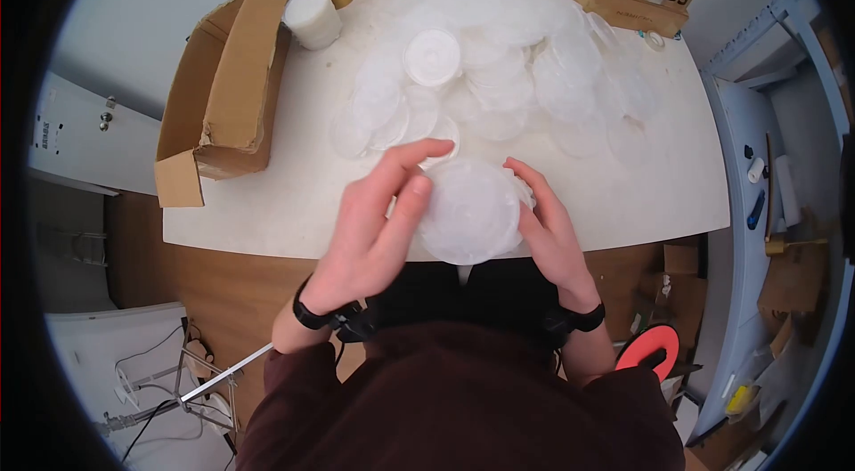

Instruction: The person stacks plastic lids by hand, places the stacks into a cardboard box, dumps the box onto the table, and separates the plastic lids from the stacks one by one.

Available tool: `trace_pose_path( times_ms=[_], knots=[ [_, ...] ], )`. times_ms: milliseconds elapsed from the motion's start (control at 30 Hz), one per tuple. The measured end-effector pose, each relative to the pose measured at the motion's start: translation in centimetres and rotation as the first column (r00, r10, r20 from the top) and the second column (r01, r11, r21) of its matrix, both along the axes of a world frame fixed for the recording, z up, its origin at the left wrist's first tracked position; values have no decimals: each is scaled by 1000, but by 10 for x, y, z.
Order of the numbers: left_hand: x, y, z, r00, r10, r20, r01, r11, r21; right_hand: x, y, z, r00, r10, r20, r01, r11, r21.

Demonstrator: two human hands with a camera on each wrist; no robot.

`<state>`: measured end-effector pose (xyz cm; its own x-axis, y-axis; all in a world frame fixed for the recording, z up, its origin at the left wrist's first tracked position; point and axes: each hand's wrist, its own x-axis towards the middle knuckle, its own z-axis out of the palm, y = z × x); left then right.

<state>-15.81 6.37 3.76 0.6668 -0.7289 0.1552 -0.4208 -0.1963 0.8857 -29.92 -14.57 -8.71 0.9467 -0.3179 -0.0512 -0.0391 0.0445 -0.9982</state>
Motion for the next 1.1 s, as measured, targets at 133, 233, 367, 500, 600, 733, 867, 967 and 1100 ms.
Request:
trace_pose_path(
  times_ms=[133,233,367,500,600,733,867,967,1100],
  knots=[
    [-21,-30,-46,995,99,33,-98,995,-32,-2,-2,10,1000,17,-23,-12,979,201],
    [-21,-33,-55,977,180,115,-176,983,-43,-5,-9,8,999,34,-8,-29,926,377],
    [-8,-36,-63,976,191,104,-187,981,-51,-6,-8,15,996,92,-10,-92,995,32],
    [-2,-43,-62,983,171,71,-171,985,-7,-5,-8,10,995,-22,96,73,820,-568],
    [2,-47,-62,989,138,52,-139,990,10,-5,-7,1,999,-18,46,28,976,-217],
    [33,-27,-61,953,54,297,-68,997,35,-19,-13,-2,984,-104,146,124,984,-132],
    [78,6,-61,700,-146,699,-153,926,346,-29,-68,21,936,-345,69,344,857,-384],
    [99,9,-90,735,-187,651,-160,886,435,-13,-119,31,895,-440,67,300,487,-820],
    [111,-6,-90,719,-227,657,-82,910,405,12,-166,26,899,-438,16,201,380,-903]
  ],
)
